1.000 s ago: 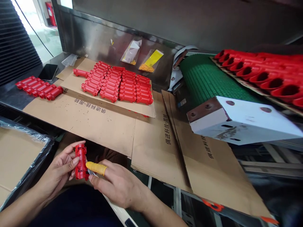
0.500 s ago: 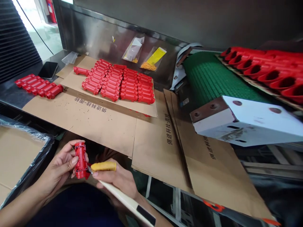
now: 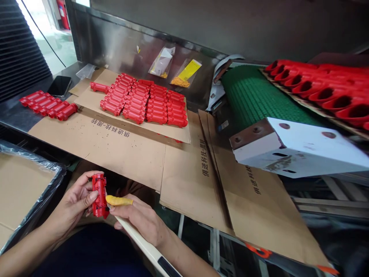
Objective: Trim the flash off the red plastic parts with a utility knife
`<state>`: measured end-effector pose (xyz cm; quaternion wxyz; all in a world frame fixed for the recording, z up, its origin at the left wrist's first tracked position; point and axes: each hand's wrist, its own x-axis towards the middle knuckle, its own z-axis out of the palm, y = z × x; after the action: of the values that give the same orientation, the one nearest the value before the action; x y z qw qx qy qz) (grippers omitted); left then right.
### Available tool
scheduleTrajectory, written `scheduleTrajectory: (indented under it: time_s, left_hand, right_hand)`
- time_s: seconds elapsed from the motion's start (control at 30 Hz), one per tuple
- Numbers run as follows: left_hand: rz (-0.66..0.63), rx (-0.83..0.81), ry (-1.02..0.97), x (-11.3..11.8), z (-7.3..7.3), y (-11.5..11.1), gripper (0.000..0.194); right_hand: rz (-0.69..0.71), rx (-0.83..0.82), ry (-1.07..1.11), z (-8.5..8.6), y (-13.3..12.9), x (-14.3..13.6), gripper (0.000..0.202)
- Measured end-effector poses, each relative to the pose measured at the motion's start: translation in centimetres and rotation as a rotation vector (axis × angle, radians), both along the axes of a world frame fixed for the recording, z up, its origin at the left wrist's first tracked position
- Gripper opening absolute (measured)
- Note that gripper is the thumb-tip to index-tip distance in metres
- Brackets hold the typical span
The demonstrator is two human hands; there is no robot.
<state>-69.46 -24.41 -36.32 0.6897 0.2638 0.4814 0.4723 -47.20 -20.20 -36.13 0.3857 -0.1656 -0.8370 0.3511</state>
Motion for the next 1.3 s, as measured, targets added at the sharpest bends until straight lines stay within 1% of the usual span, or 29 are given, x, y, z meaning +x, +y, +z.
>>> scheduleTrajectory:
  time_s: [0.1, 0.13, 0.17, 0.2, 0.23, 0.3, 0.33, 0.4, 0.5, 0.57, 0.6, 0.63, 0.67, 0.7, 0.73, 0.77, 0.8, 0.87, 0.9, 0.93, 0.97, 1.0, 1.07, 1.17, 1.3]
  left_hand:
    - [0.02, -0.046, 0.011, 0.1, 0.2, 0.0, 0.055]
    - [0.015, -0.046, 0.009, 0.1, 0.2, 0.0, 0.055]
    - [0.008, -0.039, 0.001, 0.0, 0.0, 0.0, 0.055]
    - [0.001, -0.029, -0.01, 0.0, -0.1, 0.0, 0.055]
    - [-0.003, -0.021, -0.022, 0.0, -0.2, 0.0, 0.055]
    - [-0.007, -0.018, -0.028, -0.1, -0.2, 0.0, 0.054]
    - [-0.008, -0.015, -0.016, -0.1, -0.2, 0.0, 0.053]
    - [-0.026, 0.003, 0.002, -0.3, -0.2, 0.0, 0.052]
    - [-0.076, 0.1, 0.036, -0.8, -0.9, -0.1, 0.051]
    - [-0.086, 0.174, 0.115, -1.2, -1.5, -0.2, 0.05]
    - [-0.085, 0.2, 0.158, -1.3, -1.8, -0.1, 0.05]
    - [-0.079, 0.213, 0.185, -1.4, -2.0, -0.1, 0.049]
    - [-0.073, 0.214, 0.182, -1.4, -2.1, -0.1, 0.048]
    - [-0.059, 0.206, 0.154, -1.4, -2.1, 0.0, 0.048]
    - [-0.043, 0.185, 0.106, -1.3, -2.0, 0.2, 0.048]
    - [-0.029, 0.151, 0.045, -1.2, -1.8, 0.3, 0.049]
    - [-0.018, 0.117, -0.017, -1.0, -1.6, 0.4, 0.05]
    - [-0.005, 0.052, -0.104, -0.7, -1.2, 0.6, 0.055]
    - [0.0, 0.028, -0.126, -0.6, -1.1, 0.6, 0.056]
    - [0.008, 0.011, -0.139, -0.5, -1.0, 0.6, 0.057]
    - [0.021, 0.002, -0.147, -0.4, -1.0, 0.6, 0.056]
    - [0.031, 0.0, -0.158, -0.3, -1.0, 0.5, 0.054]
    - [0.034, 0.011, -0.188, -0.3, -1.2, 0.3, 0.049]
    - [0.028, 0.05, -0.191, -0.2, -1.2, 0.1, 0.045]
    - [0.079, 0.049, -0.111, 0.1, -1.0, -0.1, 0.037]
  right_hand:
    - [-0.024, 0.007, 0.041, -0.5, -0.2, -0.1, 0.02]
    - [-0.038, -0.012, 0.053, -0.6, -0.4, -0.2, 0.019]
    - [-0.055, -0.071, 0.067, -0.7, -0.6, -0.2, 0.018]
    - [-0.072, -0.183, 0.092, -0.8, -0.8, -0.3, 0.017]
    - [-0.082, -0.346, 0.138, -0.9, -1.0, -0.4, 0.014]
    - [-0.058, -0.735, 0.291, -1.2, -1.3, -0.8, 0.011]
    - [-0.031, -0.917, 0.391, -1.3, -1.4, -1.0, 0.015]
    - [0.027, -1.189, 0.567, -1.7, -1.4, -1.5, 0.023]
    - [0.043, -1.448, 0.688, -2.0, -1.4, -2.2, 0.029]
    - [0.048, -1.541, 0.717, -2.1, -1.6, -2.4, 0.03]
    - [0.075, -1.569, 0.727, -2.1, -1.7, -2.4, 0.031]
    - [0.15, -1.59, 0.733, -2.1, -1.9, -2.3, 0.033]
    - [0.274, -1.594, 0.722, -2.0, -2.1, -2.2, 0.036]
    - [0.419, -1.548, 0.691, -1.8, -2.3, -2.0, 0.039]
    - [0.513, -1.407, 0.638, -1.6, -2.4, -1.8, 0.041]
    - [0.527, -1.205, 0.565, -1.3, -2.4, -1.5, 0.041]
    - [0.459, -0.98, 0.494, -1.0, -2.3, -1.3, 0.037]
    - [0.158, -0.547, 0.354, -0.5, -1.9, -0.9, 0.017]
    - [0.023, -0.39, 0.299, -0.3, -1.6, -0.8, 0.016]
    - [-0.062, -0.283, 0.26, -0.2, -1.4, -0.8, 0.025]
    - [-0.097, -0.207, 0.236, -0.2, -1.2, -0.9, 0.031]
    - [-0.116, -0.131, 0.219, -0.3, -1.2, -1.0, 0.033]
    - [-0.112, -0.064, 0.219, -0.5, -1.1, -1.2, 0.035]
    - [-0.138, -0.04, 0.237, -0.8, -1.3, -1.4, 0.037]
    - [-0.255, -0.072, 0.263, -1.1, -1.3, -1.4, 0.031]
